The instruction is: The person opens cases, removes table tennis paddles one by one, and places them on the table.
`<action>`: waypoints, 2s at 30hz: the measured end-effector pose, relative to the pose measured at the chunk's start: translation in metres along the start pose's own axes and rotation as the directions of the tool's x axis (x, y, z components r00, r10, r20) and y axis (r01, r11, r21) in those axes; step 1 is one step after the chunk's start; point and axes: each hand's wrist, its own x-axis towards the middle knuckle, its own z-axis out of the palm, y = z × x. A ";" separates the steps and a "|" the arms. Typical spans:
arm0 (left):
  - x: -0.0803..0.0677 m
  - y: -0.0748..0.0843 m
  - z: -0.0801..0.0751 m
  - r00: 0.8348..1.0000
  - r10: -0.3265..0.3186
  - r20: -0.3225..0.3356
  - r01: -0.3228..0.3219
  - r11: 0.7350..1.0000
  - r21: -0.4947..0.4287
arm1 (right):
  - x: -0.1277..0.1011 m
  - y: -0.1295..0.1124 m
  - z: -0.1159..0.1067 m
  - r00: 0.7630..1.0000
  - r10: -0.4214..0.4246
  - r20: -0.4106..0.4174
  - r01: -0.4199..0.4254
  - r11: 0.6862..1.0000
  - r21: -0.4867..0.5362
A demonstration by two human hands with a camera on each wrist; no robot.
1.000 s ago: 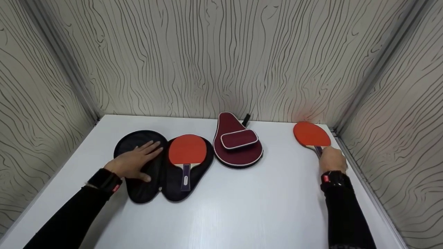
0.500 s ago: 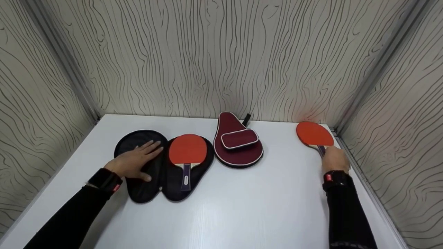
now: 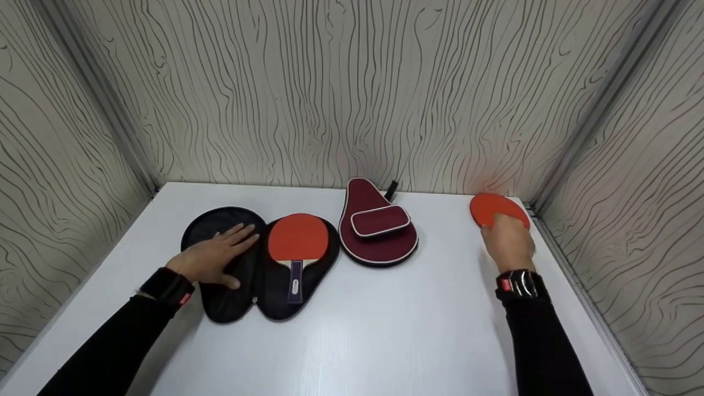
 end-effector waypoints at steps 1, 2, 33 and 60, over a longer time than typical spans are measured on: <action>0.000 0.000 0.000 1.000 0.000 0.002 0.000 1.000 0.001 | 0.001 -0.006 -0.001 1.000 -0.006 0.007 0.006 1.000 0.002; 0.000 0.000 0.000 1.000 0.000 0.004 0.000 1.000 0.002 | 0.001 -0.012 -0.002 1.000 -0.013 0.012 0.013 1.000 0.002; 0.002 0.001 -0.004 1.000 -0.009 0.029 0.008 0.999 0.031 | -0.032 -0.171 0.025 0.923 -0.374 0.088 0.368 0.926 0.080; 0.001 0.002 -0.002 1.000 -0.002 0.012 0.001 0.999 0.053 | -0.079 -0.265 0.070 0.687 -0.718 0.115 0.721 0.693 0.020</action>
